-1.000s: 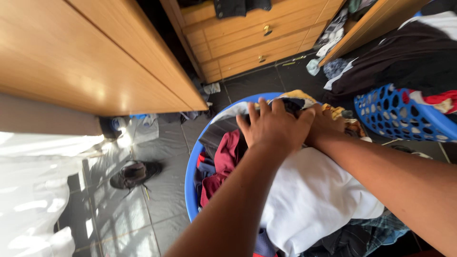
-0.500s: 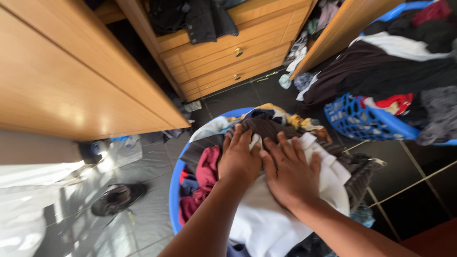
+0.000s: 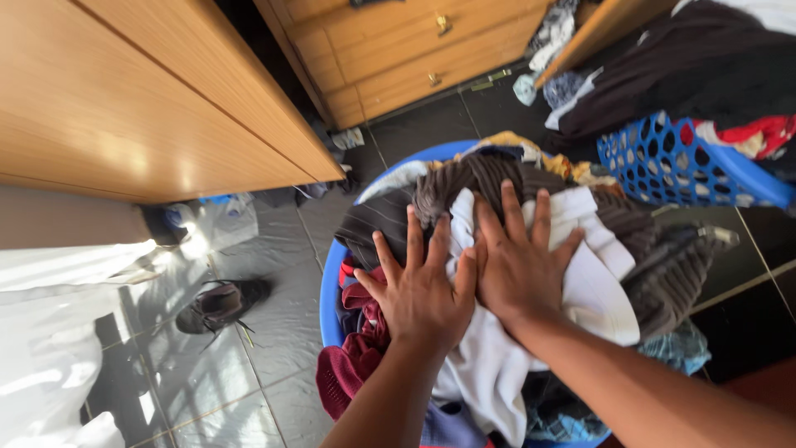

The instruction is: The person gathers scattered shoes and clothes from the floor, stacks them on a suitcase, and places folded garments into a laundry basket. The person handles multiple pairs of shoes and several pieces of clothing, moving them from the floor to organized piles.

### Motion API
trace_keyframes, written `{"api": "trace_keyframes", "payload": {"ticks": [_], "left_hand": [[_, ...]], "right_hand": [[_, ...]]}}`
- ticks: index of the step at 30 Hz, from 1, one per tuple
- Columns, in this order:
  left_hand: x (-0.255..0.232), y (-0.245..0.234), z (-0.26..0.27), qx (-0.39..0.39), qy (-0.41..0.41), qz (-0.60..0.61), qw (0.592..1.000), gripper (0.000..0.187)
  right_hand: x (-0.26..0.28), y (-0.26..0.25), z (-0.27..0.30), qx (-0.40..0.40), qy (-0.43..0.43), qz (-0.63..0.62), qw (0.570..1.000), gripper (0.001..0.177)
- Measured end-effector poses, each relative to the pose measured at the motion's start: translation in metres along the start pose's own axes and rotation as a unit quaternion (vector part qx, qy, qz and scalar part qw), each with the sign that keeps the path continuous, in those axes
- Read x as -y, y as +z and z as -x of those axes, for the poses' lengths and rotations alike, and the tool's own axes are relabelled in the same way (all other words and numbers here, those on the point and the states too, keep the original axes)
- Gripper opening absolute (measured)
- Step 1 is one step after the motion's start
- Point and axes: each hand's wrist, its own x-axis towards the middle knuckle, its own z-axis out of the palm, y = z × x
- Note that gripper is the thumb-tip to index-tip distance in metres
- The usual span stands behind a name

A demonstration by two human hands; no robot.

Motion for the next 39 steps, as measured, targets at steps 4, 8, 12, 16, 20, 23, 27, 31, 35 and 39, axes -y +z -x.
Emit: {"api": "trace_keyframes", "payload": {"ticks": [4,8,12,16,20,23,27,31,35,39], "left_hand": [[0.01,0.021,-0.018,-0.012,-0.002,0.007,1.0,0.064],[0.021,0.039,-0.036,-0.056,0.032,0.01,0.998,0.064],[0.031,0.053,-0.045,-0.071,0.045,-0.002,0.996,0.064],[0.035,0.055,-0.043,-0.061,0.033,0.001,0.998,0.065],[0.023,0.046,-0.043,-0.039,0.014,-0.009,0.999,0.064],[0.018,0.029,-0.036,-0.018,0.014,-0.026,0.999,0.064],[0.012,0.011,-0.024,0.031,-0.007,-0.047,0.998,0.064],[-0.001,-0.003,-0.01,0.034,-0.023,-0.059,0.997,0.064],[-0.02,-0.011,0.0,0.005,-0.039,-0.05,0.998,0.065],[-0.035,-0.017,0.019,-0.065,-0.079,0.009,0.995,0.065]], "right_hand": [[-0.005,0.021,-0.017,-0.034,-0.007,-0.006,0.999,0.058],[-0.008,0.036,-0.032,-0.07,-0.009,-0.019,0.997,0.054],[-0.007,0.047,-0.036,-0.083,-0.015,-0.014,0.996,0.057],[-0.004,0.049,-0.033,-0.087,-0.018,-0.021,0.996,0.052],[-0.006,0.04,-0.034,-0.085,-0.023,-0.022,0.996,0.053],[-0.003,0.033,-0.029,-0.094,-0.028,-0.026,0.995,0.054],[-0.003,0.024,-0.017,-0.071,-0.032,-0.017,0.997,0.057],[-0.006,0.006,-0.016,-0.027,-0.029,-0.039,0.998,0.055],[-0.011,-0.016,-0.017,-0.021,-0.043,-0.072,0.996,0.059],[-0.006,-0.03,-0.002,-0.118,-0.169,-0.116,0.972,0.059]]}}
